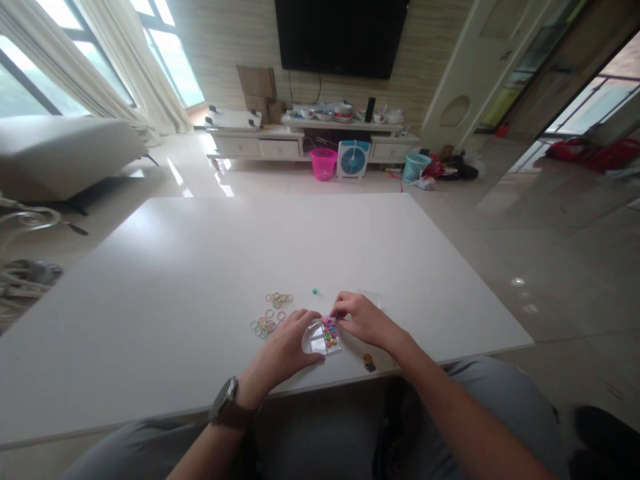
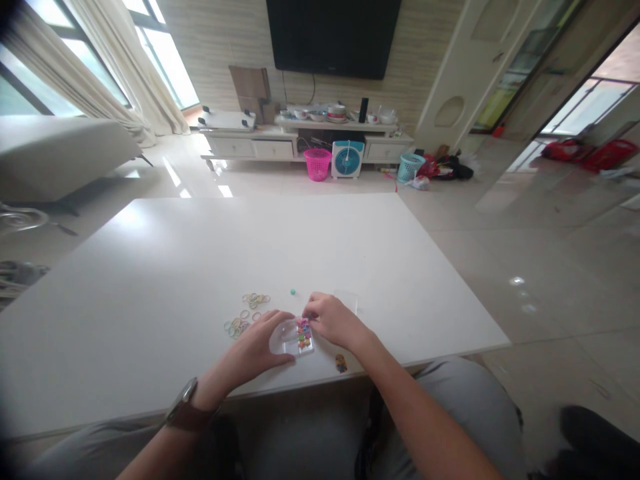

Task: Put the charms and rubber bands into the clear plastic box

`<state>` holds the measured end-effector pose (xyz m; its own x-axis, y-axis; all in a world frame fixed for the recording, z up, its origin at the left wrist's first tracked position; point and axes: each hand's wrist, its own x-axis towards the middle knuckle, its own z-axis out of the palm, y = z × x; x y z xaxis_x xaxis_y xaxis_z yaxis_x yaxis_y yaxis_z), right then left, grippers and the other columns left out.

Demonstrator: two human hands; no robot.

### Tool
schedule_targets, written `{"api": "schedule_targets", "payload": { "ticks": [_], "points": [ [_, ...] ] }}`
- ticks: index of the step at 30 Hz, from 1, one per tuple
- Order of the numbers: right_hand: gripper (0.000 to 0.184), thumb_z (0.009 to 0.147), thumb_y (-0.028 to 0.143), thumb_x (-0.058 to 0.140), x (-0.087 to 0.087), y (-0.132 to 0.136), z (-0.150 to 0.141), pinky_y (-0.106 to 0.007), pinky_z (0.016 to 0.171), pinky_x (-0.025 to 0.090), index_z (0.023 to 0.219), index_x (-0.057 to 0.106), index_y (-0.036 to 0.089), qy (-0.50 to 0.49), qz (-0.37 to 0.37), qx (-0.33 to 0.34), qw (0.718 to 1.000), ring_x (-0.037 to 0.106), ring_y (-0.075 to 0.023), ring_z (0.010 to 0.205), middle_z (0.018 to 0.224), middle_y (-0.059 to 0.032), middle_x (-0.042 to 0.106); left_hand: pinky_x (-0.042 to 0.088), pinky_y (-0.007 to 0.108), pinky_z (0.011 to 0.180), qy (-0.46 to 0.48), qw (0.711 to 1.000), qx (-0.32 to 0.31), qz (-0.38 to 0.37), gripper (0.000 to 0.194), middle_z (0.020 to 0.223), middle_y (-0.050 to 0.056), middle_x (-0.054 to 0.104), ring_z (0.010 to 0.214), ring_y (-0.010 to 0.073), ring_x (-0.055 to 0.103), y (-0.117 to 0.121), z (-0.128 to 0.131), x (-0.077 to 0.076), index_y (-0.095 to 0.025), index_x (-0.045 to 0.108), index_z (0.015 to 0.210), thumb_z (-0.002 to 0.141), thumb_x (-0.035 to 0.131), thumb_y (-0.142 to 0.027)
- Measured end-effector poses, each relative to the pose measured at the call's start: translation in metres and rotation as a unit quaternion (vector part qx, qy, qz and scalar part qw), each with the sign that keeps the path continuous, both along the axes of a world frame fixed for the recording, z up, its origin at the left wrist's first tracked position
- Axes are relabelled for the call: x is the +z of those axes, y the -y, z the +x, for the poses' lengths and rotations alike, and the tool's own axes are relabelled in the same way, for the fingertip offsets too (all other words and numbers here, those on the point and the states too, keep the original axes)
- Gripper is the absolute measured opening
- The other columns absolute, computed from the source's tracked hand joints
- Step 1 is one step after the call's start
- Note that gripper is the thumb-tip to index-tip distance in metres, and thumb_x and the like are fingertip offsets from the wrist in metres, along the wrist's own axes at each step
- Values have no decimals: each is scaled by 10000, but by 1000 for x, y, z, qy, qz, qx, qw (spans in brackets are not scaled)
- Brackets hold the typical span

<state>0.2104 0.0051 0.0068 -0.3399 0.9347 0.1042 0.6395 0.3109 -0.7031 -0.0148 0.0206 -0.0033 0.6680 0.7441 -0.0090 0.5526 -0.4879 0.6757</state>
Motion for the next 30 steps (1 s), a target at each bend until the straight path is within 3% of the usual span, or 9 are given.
{"api": "schedule_targets", "payload": {
  "ticks": [8, 14, 24, 30],
  "points": [
    [118, 804, 73, 668, 7, 5, -1, -232, 708, 455, 868, 721, 158, 19, 22, 0, 1000, 593, -127, 740, 833, -25, 664, 459, 416, 944, 10, 1000, -6, 14, 567, 1153, 47, 595, 1083, 264, 554, -1, -1, -5, -270, 568, 1182, 664, 793, -207],
    [227, 734, 47, 663, 10, 9, -7, -220, 674, 475, 919, 697, 173, -54, -16, 14, 998, 608, -119, 695, 794, 7, 677, 461, 433, 1032, 56, 998, -26, 26, 662, 1326, 73, 499, 1229, 270, 505, 6, 3, 5, -296, 502, 1291, 690, 741, -158],
    [229, 674, 48, 682, 10, 13, -13, -228, 671, 513, 865, 686, 173, -171, -33, -27, 984, 633, -126, 698, 767, 10, 682, 488, 352, 919, 135, 987, 6, 91, 153, 1095, 47, 573, 1035, 191, 571, 5, 6, 4, -243, 546, 1014, 888, 563, -159],
    [156, 700, 98, 699, 17, 18, -19, -244, 675, 527, 840, 689, 166, -255, -61, -32, 965, 632, -128, 708, 783, -7, 693, 492, 324, 824, 152, 980, 2, 128, 89, 979, 44, 606, 931, 177, 592, 6, 6, 3, -229, 582, 986, 929, 531, -186]
  ]
}}
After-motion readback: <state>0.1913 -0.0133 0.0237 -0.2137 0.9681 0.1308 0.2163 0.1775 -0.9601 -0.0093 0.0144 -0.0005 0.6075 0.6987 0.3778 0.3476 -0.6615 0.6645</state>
